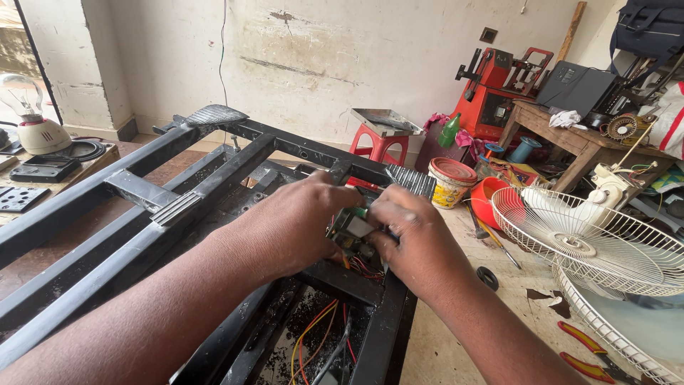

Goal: The person manipulates wires and connectors on a small circuit board inside a black metal frame. They repeatedly connect and disconnect a white multi-pin connector and handle several colored wires, adjusting their positions within the frame.

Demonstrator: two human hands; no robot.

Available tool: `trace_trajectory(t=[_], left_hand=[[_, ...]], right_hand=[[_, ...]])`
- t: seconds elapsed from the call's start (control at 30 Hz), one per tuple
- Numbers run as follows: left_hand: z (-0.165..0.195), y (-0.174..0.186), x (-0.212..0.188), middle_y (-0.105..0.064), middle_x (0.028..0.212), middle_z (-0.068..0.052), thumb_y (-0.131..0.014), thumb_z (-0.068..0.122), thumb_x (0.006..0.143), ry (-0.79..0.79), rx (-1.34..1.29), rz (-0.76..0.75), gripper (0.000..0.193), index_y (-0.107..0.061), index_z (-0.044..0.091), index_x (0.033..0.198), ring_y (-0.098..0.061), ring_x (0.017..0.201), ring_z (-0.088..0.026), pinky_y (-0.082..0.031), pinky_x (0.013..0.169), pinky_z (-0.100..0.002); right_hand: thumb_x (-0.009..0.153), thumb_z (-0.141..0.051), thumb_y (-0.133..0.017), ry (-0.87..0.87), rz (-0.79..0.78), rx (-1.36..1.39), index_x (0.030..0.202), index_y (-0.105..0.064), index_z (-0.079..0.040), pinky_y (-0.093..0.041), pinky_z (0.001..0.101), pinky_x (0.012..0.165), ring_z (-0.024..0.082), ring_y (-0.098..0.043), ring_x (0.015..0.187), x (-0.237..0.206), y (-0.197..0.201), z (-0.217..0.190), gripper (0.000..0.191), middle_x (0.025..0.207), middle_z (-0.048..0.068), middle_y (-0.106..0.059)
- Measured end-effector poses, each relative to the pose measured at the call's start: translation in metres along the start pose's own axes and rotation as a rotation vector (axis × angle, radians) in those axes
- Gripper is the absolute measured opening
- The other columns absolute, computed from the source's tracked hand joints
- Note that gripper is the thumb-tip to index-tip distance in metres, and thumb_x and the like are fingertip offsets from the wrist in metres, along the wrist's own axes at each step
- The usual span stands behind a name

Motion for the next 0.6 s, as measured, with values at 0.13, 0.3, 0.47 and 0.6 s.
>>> trace_trajectory(t=[0.13, 0.3, 0.47, 0.6], left_hand=[[0.000, 0.006, 0.000, -0.071, 0.103, -0.010, -0.090, 0.033, 0.072, 0.101, -0.039, -0.057, 0.051, -0.075, 0.013, 0.116, -0.071, 0.101, -0.022, -0.059, 0.090, -0.038], [-0.001, 0.019, -0.010, -0.075, 0.093, -0.008, -0.084, 0.040, 0.081, 0.410, -0.090, -0.136, 0.038, -0.076, 0.012, 0.104, -0.074, 0.091, -0.019, -0.059, 0.087, -0.038], [-0.001, 0.021, -0.013, -0.076, 0.092, -0.010, -0.079, 0.036, 0.086, 0.492, -0.003, -0.233, 0.026, -0.078, 0.011, 0.092, -0.075, 0.087, -0.020, -0.059, 0.085, -0.038], [-0.010, 0.014, -0.011, -0.077, 0.086, -0.010, -0.071, 0.027, 0.089, 0.489, 0.006, -0.248, 0.015, -0.079, 0.014, 0.089, -0.075, 0.079, -0.021, -0.061, 0.079, -0.039]], right_hand=[[0.072, -0.003, -0.080, 0.159, -0.071, -0.088, 0.092, -0.068, -0.003, -0.052, 0.0425, 0.080, 0.029, -0.066, 0.090, 0.003, -0.005, -0.017, 0.024, 0.094, 0.009, -0.065], [0.083, -0.006, -0.080, 0.291, -0.116, -0.014, 0.083, -0.068, -0.002, -0.054, 0.0408, 0.082, 0.026, -0.065, 0.086, 0.003, -0.007, -0.026, 0.013, 0.085, 0.008, -0.064], [0.070, -0.001, -0.078, 0.301, -0.144, 0.098, 0.081, -0.069, -0.003, -0.056, 0.0368, 0.078, 0.025, -0.069, 0.087, 0.002, -0.009, -0.023, 0.014, 0.085, 0.007, -0.069], [0.069, 0.006, -0.074, 0.166, -0.193, 0.124, 0.080, -0.072, -0.003, -0.060, 0.0339, 0.076, 0.022, -0.074, 0.084, 0.002, -0.016, -0.008, 0.015, 0.084, 0.008, -0.072]])
Point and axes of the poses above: each hand's wrist, its own x-axis towards the middle knuckle, its own y-axis out of the back of the hand, z = x × y, the point moved 10 cm from there along x, towards the middle knuckle
